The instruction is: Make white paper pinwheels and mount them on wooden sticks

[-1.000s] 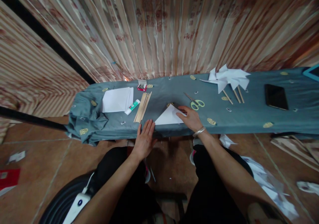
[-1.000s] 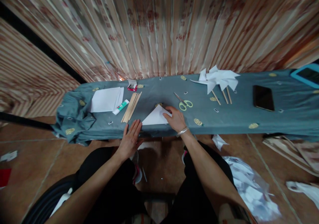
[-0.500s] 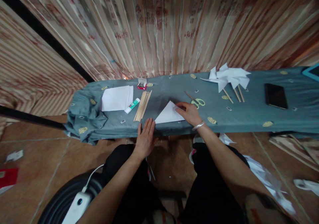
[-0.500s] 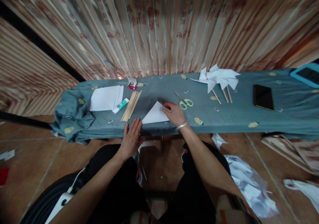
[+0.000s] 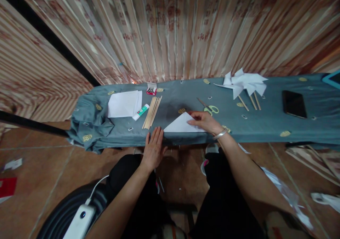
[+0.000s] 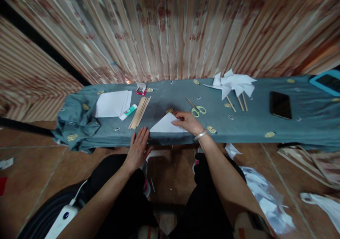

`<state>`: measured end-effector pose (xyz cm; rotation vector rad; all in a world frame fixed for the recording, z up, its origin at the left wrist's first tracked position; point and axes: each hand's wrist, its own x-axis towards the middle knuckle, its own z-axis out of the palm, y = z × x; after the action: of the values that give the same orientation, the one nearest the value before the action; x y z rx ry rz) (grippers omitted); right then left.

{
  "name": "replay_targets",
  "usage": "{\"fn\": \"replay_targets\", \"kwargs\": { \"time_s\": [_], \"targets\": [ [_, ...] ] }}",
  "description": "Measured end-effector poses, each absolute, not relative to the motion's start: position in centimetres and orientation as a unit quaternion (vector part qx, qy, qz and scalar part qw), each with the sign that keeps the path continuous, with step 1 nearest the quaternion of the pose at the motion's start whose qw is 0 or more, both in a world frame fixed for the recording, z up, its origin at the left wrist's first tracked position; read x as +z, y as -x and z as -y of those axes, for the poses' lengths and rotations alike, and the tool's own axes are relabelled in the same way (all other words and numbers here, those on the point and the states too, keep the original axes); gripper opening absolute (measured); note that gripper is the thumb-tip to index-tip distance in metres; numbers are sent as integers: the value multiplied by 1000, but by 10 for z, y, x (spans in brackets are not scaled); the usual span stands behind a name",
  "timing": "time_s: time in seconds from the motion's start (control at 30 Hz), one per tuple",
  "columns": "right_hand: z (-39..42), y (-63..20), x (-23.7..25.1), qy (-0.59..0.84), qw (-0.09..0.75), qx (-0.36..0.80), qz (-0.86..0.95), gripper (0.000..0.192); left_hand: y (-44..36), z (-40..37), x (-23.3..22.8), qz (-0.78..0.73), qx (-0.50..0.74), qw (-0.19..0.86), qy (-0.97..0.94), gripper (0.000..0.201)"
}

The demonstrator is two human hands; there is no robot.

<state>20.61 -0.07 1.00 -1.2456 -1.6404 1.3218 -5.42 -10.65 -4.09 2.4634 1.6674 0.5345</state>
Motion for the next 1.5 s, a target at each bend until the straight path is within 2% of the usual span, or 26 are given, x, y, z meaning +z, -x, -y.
{"fn": "replay_targets", "kwargs": {
  "time_s": [0.13, 0.2, 0.27, 0.37, 0.47, 0.63, 0.73, 0.83, 1.0, 1.13, 1.27, 1.37, 1.5],
  "targets": [
    [17, -210, 26, 502, 434, 306, 682, 21, 52, 106, -34, -561, 317, 188, -742, 70],
    [28, -206, 34, 494, 440, 234, 712, 13, 44, 102, -26, -556, 401, 314, -657, 76],
    [39, -198, 39, 488, 438, 173, 735, 8, 32, 93, -14, -532, 474, 488, -504, 79],
    [52, -185, 40, 468, 406, 120, 776, 11, 13, 76, 9, -456, 507, 683, -262, 67],
    [59, -176, 36, 437, 380, 100, 809, 13, 1, 57, 27, -395, 495, 752, -185, 45],
    [62, -175, 30, 412, 363, 80, 832, 14, -6, 34, 25, -404, 478, 767, -143, 23],
    [62, -178, 29, 420, 356, 81, 831, 12, -8, 26, 16, -418, 495, 750, -130, 21],
    [60, -185, 31, 427, 356, 101, 825, 29, -7, 21, 12, -432, 521, 724, -134, 19],
    [35, -221, 29, 553, 382, 90, 735, 28, -3, 14, 18, -452, 559, 680, -142, 8],
    [6, -250, 13, 691, 238, 22, 682, 30, -2, 9, 25, -434, 584, 667, -157, 12],
    [-9, -250, 4, 722, 118, -16, 681, 31, -3, 6, 31, -421, 603, 661, -149, 12],
    [-11, -241, 6, 733, 63, -19, 677, 27, -4, 3, 35, -420, 614, 654, -138, 9],
    [-8, -239, 10, 734, 37, -6, 678, 26, -1, -1, 41, -408, 634, 642, -138, 11]
  ]
}}
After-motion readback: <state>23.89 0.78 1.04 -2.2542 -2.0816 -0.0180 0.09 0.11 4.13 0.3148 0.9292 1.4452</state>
